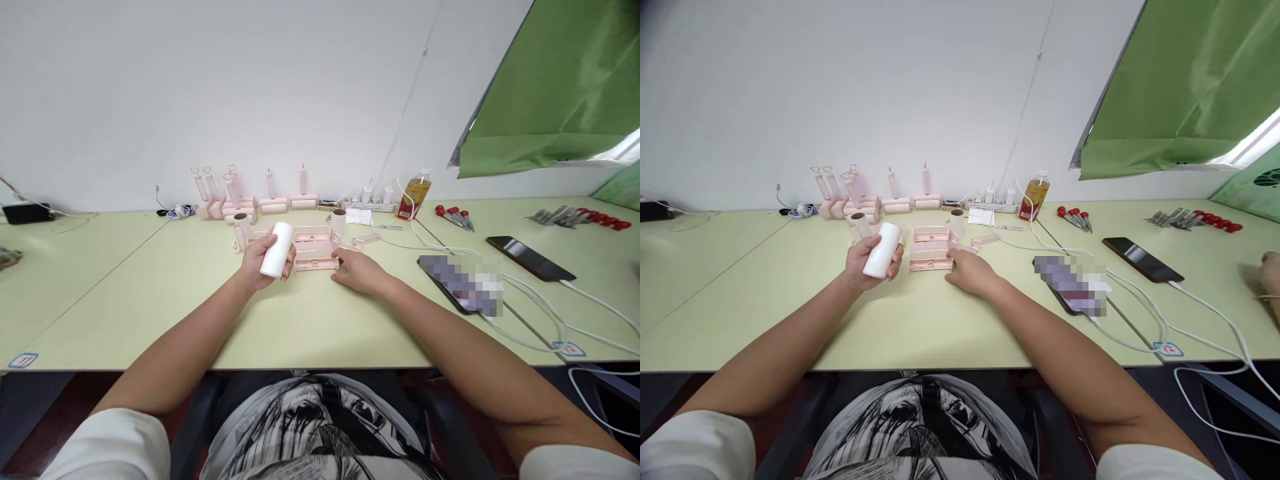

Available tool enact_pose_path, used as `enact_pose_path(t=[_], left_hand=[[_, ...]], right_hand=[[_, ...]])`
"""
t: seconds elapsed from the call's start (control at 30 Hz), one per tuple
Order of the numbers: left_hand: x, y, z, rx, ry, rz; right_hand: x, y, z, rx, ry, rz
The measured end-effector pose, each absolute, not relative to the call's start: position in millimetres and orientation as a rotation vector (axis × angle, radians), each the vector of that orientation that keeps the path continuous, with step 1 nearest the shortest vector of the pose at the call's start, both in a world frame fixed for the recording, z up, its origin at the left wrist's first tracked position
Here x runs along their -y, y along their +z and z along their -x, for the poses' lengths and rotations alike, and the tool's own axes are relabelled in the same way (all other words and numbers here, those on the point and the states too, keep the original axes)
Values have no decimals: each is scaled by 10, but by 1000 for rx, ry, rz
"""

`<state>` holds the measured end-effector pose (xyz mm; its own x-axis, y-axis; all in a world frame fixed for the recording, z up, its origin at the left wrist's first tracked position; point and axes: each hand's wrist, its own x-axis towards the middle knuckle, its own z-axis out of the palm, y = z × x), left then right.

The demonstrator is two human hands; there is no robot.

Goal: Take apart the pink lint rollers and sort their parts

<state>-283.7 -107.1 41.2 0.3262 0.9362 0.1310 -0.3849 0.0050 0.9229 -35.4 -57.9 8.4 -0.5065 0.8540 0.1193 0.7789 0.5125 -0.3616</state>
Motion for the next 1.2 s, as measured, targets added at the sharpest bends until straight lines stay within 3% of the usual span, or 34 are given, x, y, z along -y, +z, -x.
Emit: enact_pose_path(t=[0.13,0.27,0.47,0.77,1.2], left_hand=[[950,324,2846,-765,1359,-1033],[878,281,2862,-895,1467,-960],[955,248,2734,-1073,1299,-1077],[1093,235,2609,-976,992,-1333],[1118,254,2628,-912,893,-1366]], right_hand=[[549,68,356,2415,424,1337],[529,42,354,2218,796,1090],[618,67,421,2052,1262,922],[661,82,454,1864,1513,879],[658,64,490,1766,1636,854]])
